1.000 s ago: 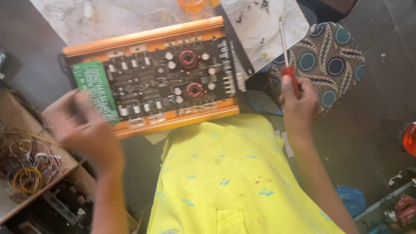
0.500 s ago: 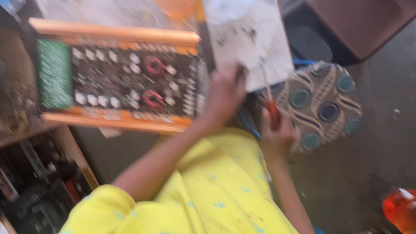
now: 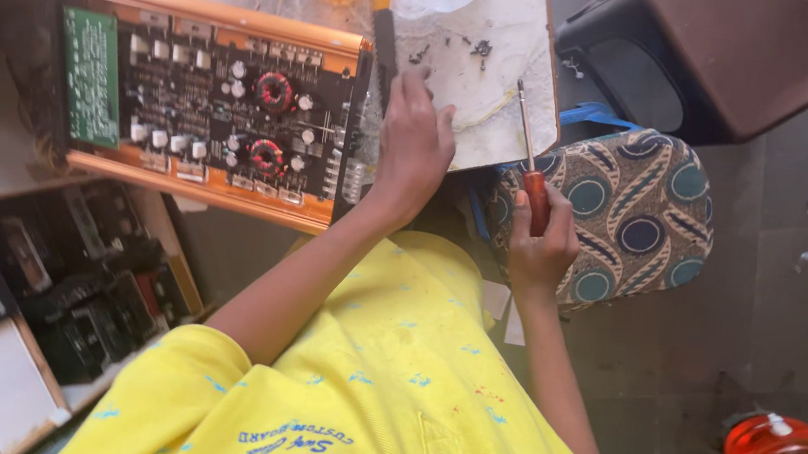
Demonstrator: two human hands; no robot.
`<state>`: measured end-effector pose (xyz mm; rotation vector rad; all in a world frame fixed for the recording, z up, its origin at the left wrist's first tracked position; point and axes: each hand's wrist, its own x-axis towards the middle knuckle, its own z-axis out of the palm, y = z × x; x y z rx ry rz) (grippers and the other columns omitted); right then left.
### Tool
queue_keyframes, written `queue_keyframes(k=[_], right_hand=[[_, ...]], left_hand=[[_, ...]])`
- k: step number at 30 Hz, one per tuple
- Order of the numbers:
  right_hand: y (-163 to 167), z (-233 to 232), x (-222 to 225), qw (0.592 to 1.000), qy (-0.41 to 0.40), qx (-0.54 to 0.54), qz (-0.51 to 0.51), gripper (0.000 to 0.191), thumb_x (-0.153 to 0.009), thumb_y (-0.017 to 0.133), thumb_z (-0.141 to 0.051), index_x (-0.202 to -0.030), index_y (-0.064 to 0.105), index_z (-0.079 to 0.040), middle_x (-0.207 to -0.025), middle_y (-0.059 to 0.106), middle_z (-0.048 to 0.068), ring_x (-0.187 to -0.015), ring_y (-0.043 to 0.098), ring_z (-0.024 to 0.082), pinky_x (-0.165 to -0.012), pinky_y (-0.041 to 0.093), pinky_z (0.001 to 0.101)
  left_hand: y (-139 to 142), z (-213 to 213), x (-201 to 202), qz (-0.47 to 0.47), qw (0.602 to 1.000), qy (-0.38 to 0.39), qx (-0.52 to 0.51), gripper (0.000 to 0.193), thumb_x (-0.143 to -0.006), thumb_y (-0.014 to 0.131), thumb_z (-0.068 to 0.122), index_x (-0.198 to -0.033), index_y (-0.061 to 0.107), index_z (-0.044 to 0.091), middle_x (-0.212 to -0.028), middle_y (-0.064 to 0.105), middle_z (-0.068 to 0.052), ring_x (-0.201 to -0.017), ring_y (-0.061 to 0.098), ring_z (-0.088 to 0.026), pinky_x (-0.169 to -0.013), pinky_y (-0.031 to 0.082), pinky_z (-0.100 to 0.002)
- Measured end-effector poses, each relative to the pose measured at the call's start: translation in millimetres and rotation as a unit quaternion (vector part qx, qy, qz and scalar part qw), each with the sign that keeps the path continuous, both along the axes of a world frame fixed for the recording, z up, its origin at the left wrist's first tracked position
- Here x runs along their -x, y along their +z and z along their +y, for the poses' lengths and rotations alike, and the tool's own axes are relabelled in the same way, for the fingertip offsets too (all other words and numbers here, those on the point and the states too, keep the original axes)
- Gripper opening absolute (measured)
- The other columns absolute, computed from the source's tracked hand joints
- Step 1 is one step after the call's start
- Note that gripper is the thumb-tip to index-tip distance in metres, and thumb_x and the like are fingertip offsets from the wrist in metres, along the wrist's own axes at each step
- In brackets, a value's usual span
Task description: The person uses a red screwdriver to tighten screws on an orange electronic device with a green circuit board. They rotate the device to access different sides and continue working on the components.
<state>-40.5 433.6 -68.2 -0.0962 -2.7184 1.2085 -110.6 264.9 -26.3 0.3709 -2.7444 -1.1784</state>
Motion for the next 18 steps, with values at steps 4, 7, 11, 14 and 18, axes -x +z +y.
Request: queue_keyframes(k=[4,7,11,14,18], right_hand=[[-9,3,0,1.0,0.023,-0.011,-0.007,0.03,-0.105,0.071,-0.025,-0.124,0.061,-0.004,-0.107,0.072,0.019,-0.094,0.073,0.037,-0.08,0.058,0.0449],[-12,6,2,0.999,0.034,-0.004,0.004,0.03,-0.106,0.07,-0.025,-0.126,0.061,-0.004,-0.108,0.071,0.02,-0.095,0.073,0.037,-0.081,0.058,0.045],[-13,12,6,0.998,0.046,-0.03,-0.01,0.03,-0.104,0.072,-0.025,-0.124,0.062,-0.004,-0.105,0.072,0.019,-0.09,0.072,0.037,-0.078,0.056,0.0459],[-16,17,8,0.998,0.052,-0.027,-0.018,0.031,-0.104,0.073,-0.025,-0.123,0.061,-0.004,-0.103,0.071,0.019,-0.092,0.072,0.036,-0.078,0.057,0.0454],[-23,23,6,0.998,0.059,-0.03,-0.018,0.032,-0.103,0.074,-0.025,-0.123,0.062,-0.003,-0.105,0.071,0.019,-0.093,0.072,0.036,-0.079,0.057,0.0446]], left_hand=[[-9,2,-10,-0.006,0.999,0.038,0.03,0.042,-0.101,0.059,0.004,-0.138,0.042,-0.006,-0.11,0.061,-0.026,-0.1,0.066,-0.046,-0.085,0.052,-0.051],[-14,-2,-1,0.03,0.995,0.046,0.078,0.041,-0.103,0.06,0.006,-0.138,0.041,-0.006,-0.109,0.063,-0.027,-0.091,0.07,-0.047,-0.077,0.057,-0.049],[-14,-9,14,-0.006,0.986,0.045,0.159,0.033,-0.1,0.063,0.005,-0.127,0.048,-0.008,-0.102,0.063,-0.025,-0.074,0.072,-0.043,-0.06,0.059,-0.045],[-16,-11,22,-0.011,0.977,0.023,0.213,0.023,-0.092,0.062,-0.001,-0.113,0.055,-0.006,-0.103,0.063,-0.023,-0.073,0.074,-0.036,-0.057,0.06,-0.039],[-19,-12,28,0.015,0.964,0.018,0.263,0.014,-0.088,0.063,-0.003,-0.101,0.057,-0.003,-0.103,0.062,-0.02,-0.076,0.075,-0.034,-0.056,0.059,-0.037]])
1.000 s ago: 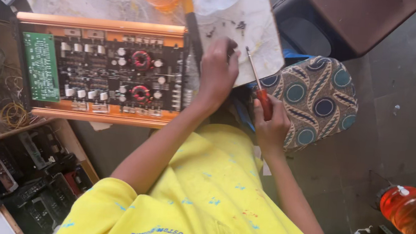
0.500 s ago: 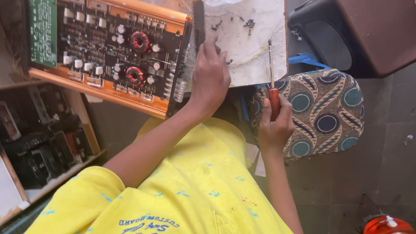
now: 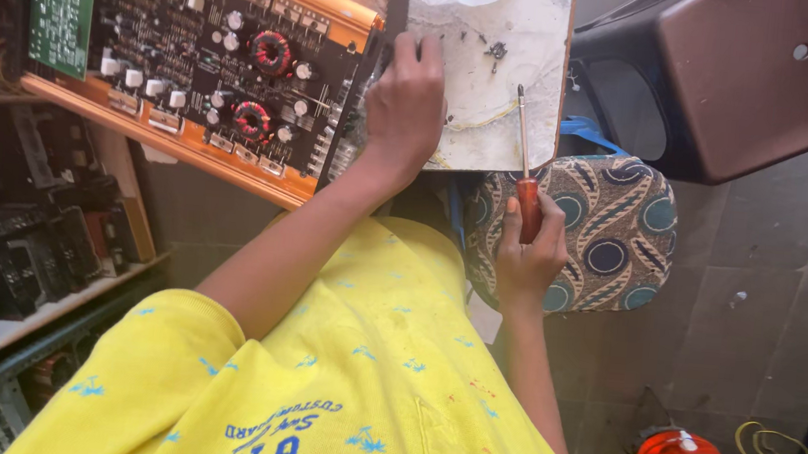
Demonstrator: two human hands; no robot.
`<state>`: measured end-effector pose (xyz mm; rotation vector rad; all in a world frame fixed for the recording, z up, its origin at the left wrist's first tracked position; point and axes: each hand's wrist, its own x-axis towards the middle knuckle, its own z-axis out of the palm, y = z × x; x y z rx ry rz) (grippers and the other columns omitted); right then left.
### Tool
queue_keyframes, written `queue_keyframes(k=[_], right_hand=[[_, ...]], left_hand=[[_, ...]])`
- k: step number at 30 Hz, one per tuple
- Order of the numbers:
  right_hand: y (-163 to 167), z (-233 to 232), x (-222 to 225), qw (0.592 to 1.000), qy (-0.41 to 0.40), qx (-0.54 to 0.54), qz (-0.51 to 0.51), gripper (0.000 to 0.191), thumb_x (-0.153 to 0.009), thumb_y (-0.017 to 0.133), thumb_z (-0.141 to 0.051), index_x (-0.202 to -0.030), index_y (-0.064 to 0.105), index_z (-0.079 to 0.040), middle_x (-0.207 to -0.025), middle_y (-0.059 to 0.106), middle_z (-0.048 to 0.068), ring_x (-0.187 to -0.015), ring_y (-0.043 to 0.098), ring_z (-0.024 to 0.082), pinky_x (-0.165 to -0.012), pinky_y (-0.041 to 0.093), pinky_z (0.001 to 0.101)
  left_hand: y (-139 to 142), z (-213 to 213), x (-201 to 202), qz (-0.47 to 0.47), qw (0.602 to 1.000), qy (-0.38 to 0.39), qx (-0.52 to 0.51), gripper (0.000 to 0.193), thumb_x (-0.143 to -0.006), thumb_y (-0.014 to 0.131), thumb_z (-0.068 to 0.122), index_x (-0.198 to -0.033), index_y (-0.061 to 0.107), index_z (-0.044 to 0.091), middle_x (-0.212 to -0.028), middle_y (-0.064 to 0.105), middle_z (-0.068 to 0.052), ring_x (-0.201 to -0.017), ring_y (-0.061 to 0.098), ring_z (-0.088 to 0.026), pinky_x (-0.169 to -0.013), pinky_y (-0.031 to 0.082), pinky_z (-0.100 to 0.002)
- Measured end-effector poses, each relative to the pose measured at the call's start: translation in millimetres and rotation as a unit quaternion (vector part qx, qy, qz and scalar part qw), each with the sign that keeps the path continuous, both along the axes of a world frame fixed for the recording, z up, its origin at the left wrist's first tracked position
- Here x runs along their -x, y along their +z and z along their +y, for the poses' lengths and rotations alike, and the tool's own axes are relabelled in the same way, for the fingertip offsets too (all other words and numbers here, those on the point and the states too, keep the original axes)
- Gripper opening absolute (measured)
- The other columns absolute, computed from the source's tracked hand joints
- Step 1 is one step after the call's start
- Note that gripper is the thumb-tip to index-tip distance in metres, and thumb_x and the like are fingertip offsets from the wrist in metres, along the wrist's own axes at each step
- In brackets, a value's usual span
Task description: The person uses a red screwdriver to tighten screws on an orange electronic device with a green circuit board. They rotate the device to access different sides and continue working on the components.
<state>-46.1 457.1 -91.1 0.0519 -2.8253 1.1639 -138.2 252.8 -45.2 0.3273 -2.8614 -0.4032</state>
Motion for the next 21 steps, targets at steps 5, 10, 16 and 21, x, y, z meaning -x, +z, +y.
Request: queue_keyframes(k=[5,10,16,21], right_hand=[[0,5,-3,0.999,-0.008,0.02,0.047,0.033,-0.103,0.076,-0.023,-0.126,0.064,-0.003,-0.112,0.073,0.018,-0.099,0.074,0.03,-0.088,0.059,0.0406],[40,7,-9,0.994,0.023,0.104,0.022,0.036,-0.099,0.08,-0.015,-0.127,0.064,-0.001,-0.115,0.075,0.013,-0.101,0.073,0.018,-0.091,0.058,0.031],[113,-6,-17,0.975,0.165,0.146,0.009,0.038,-0.089,0.085,-0.002,-0.121,0.065,-0.001,-0.108,0.075,0.014,-0.098,0.074,0.014,-0.089,0.059,0.0257],[153,-24,-31,0.97,0.237,0.06,-0.005,0.037,-0.081,0.087,0.0,-0.113,0.068,0.001,-0.098,0.076,0.015,-0.09,0.075,0.015,-0.08,0.058,0.0271]], left_hand=[[5,3,-1,-0.025,0.996,0.034,-0.081,0.011,-0.098,0.061,-0.004,-0.108,0.056,-0.004,-0.096,0.067,-0.021,-0.08,0.075,-0.034,-0.061,0.06,-0.04],[28,-13,-18,-0.028,0.861,0.05,-0.506,0.013,-0.094,0.069,0.007,-0.103,0.063,-0.002,-0.087,0.074,-0.016,-0.081,0.076,-0.027,-0.072,0.061,-0.037],[46,-62,-65,0.014,0.602,0.033,-0.797,0.027,-0.095,0.074,0.019,-0.11,0.07,-0.003,-0.097,0.076,-0.011,-0.088,0.077,-0.021,-0.08,0.064,-0.033],[47,-79,-139,-0.035,0.537,0.169,-0.826,0.028,-0.095,0.07,0.023,-0.105,0.07,-0.004,-0.094,0.077,-0.014,-0.088,0.079,-0.023,-0.077,0.065,-0.035]])
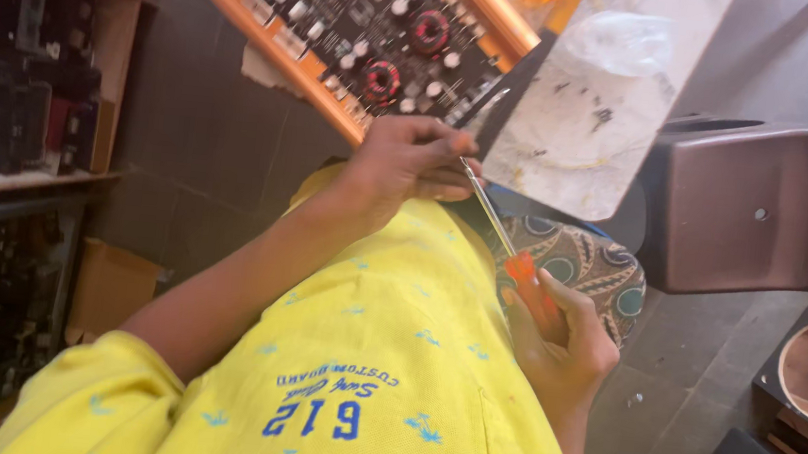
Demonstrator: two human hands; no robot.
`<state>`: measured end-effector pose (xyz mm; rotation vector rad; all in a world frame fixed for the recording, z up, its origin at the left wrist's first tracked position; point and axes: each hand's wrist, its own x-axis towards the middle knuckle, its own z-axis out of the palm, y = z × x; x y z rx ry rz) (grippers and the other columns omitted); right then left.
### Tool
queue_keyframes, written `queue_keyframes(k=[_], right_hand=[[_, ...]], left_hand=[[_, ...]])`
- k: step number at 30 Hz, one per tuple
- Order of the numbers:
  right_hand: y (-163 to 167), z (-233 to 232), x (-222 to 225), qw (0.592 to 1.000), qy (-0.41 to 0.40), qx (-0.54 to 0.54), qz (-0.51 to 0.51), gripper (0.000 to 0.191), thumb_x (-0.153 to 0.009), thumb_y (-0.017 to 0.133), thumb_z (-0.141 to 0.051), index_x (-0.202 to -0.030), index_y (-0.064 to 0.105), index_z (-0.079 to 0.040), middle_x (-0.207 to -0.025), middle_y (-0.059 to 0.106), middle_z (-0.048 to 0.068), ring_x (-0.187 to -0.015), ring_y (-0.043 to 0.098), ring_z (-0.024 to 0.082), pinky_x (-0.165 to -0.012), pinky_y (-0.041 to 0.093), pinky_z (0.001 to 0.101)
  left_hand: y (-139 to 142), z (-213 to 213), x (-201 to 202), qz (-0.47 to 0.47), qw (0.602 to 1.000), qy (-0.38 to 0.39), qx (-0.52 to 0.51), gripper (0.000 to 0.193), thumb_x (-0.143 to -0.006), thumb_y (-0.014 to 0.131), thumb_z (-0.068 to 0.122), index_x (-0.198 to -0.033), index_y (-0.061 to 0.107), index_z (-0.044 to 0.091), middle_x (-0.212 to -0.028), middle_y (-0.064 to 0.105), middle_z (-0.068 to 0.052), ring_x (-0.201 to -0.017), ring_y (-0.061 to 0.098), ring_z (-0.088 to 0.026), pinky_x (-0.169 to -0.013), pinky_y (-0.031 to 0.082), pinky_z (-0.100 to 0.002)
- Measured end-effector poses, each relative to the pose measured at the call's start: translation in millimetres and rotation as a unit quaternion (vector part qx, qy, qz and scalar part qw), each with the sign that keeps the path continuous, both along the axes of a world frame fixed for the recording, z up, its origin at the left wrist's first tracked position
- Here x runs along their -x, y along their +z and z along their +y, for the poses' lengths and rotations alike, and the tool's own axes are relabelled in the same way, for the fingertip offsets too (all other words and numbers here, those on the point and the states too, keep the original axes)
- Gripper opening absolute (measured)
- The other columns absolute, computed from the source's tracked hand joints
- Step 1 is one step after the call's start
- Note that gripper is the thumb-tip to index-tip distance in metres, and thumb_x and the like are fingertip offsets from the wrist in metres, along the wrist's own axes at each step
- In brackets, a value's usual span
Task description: The person uses a red screwdriver to tighten screws on an orange electronic device with a green circuit board. They rotate the device to access different sides and continue working on the components.
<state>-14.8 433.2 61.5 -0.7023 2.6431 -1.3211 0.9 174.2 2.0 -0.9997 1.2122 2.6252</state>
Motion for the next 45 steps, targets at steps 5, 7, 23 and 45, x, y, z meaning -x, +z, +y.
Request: queue_keyframes(k=[5,7,23,45], right_hand=[[22,-33,-23,0.99,0.054,0.038,-0.126,0.03,-0.088,0.081,0.002,-0.115,0.067,0.001,-0.109,0.078,0.015,-0.103,0.078,0.019,-0.085,0.061,0.027],[24,-46,-22,0.99,0.106,0.037,-0.091,0.033,-0.086,0.083,0.001,-0.115,0.066,0.002,-0.108,0.077,0.016,-0.103,0.078,0.02,-0.082,0.062,0.0268],[21,-168,-48,0.989,0.148,-0.005,-0.032,0.04,-0.081,0.089,-0.003,-0.115,0.068,0.0,-0.103,0.075,0.014,-0.09,0.076,0.02,-0.075,0.059,0.0279],[45,-349,-161,0.915,-0.267,0.087,-0.289,0.034,-0.09,0.073,-0.002,-0.122,0.062,0.004,-0.118,0.069,0.016,-0.092,0.065,0.014,-0.081,0.053,0.0261]], left_hand=[[-1,-25,-64,-0.019,0.997,0.06,-0.034,0.027,-0.094,0.07,0.018,-0.108,0.069,-0.005,-0.098,0.078,-0.015,-0.089,0.079,-0.024,-0.083,0.066,-0.037],[3,-34,-81,-0.022,0.996,0.082,-0.029,0.026,-0.094,0.071,0.015,-0.11,0.07,-0.006,-0.1,0.078,-0.015,-0.091,0.079,-0.024,-0.085,0.065,-0.036],[11,-162,-130,0.015,0.996,0.063,0.056,0.016,-0.092,0.076,0.008,-0.106,0.076,-0.001,-0.099,0.078,-0.01,-0.087,0.076,-0.016,-0.081,0.066,-0.034],[-43,-328,-87,0.034,0.956,-0.187,-0.224,0.032,-0.098,0.073,0.016,-0.121,0.068,-0.006,-0.117,0.073,-0.018,-0.112,0.075,-0.027,-0.095,0.062,-0.035]])
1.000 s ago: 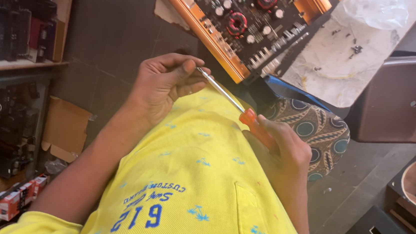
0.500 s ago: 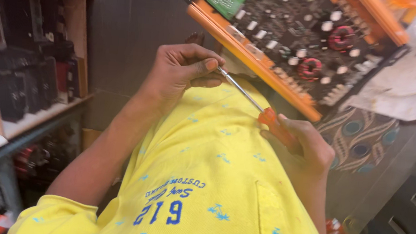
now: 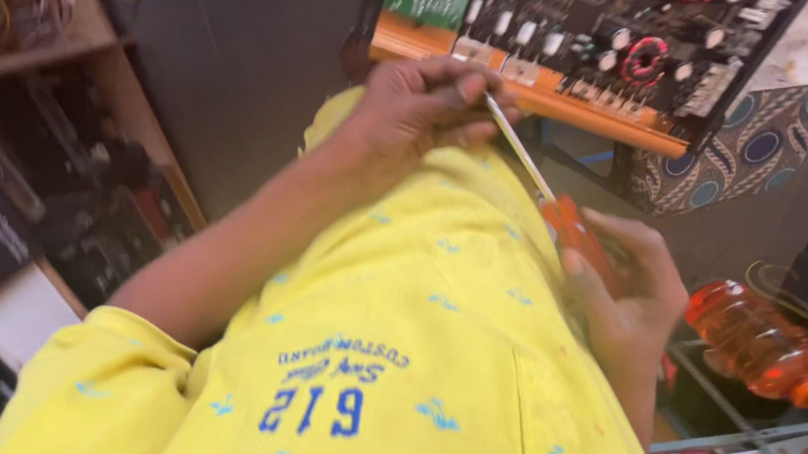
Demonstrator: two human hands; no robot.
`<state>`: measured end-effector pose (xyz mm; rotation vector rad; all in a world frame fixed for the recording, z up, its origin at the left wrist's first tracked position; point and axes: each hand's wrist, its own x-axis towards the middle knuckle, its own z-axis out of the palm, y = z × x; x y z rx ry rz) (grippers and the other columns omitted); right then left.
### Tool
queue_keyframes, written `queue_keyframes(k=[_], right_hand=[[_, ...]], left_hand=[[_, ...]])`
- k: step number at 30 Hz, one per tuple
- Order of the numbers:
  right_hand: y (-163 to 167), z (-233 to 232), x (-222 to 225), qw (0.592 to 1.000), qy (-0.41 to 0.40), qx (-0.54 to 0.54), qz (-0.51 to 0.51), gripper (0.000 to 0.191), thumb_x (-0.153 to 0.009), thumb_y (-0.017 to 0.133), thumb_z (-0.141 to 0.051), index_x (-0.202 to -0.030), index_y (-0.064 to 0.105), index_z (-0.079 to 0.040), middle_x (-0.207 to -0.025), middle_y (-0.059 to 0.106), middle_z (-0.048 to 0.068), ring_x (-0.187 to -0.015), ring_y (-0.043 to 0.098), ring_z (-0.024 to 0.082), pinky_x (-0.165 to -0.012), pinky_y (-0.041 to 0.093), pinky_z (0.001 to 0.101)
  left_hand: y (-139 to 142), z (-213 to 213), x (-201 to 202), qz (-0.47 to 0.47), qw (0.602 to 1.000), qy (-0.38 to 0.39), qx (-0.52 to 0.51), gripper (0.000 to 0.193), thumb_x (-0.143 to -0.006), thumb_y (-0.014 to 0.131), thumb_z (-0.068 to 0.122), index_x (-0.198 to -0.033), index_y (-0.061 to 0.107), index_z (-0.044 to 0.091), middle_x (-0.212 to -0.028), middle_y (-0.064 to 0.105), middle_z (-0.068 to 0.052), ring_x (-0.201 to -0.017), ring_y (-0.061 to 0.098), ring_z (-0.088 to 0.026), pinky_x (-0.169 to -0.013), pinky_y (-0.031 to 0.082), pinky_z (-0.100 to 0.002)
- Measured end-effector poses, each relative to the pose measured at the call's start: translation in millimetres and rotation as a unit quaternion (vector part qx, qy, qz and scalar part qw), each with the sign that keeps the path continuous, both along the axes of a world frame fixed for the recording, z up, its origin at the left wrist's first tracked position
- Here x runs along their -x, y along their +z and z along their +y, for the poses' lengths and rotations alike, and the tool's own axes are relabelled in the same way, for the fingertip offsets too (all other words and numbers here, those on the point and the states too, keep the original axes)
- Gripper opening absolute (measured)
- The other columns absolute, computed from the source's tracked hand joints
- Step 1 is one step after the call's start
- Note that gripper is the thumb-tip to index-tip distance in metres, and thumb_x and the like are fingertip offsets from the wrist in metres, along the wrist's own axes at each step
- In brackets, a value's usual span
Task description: The person uses a red screwdriver to tighten screws on an orange electronic device with a green circuit board. They rotate the device to access different sides and continue working on the components.
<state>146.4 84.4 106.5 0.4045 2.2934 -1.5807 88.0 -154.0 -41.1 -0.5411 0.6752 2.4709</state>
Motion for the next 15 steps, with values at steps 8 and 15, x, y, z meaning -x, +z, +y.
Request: queue_keyframes(k=[8,15], right_hand=[[-15,15,-12,0.958,-0.215,0.007,0.191,0.036,-0.111,0.075,-0.008,-0.129,0.044,-0.002,-0.127,0.068,0.028,-0.093,0.073,0.025,-0.076,0.063,0.0322],[-16,18,6,0.938,-0.129,-0.125,0.295,0.038,-0.109,0.074,-0.011,-0.124,0.039,-0.006,-0.117,0.067,0.028,-0.099,0.077,0.03,-0.069,0.066,0.0263]], left_hand=[[3,69,36,-0.088,0.987,-0.048,-0.124,0.032,-0.105,0.058,0.014,-0.131,0.057,-0.004,-0.134,0.068,-0.019,-0.12,0.068,-0.025,-0.103,0.057,-0.037],[3,88,52,-0.158,0.98,-0.05,-0.108,0.034,-0.104,0.056,0.014,-0.13,0.053,-0.008,-0.136,0.064,-0.025,-0.124,0.066,-0.03,-0.105,0.056,-0.039]])
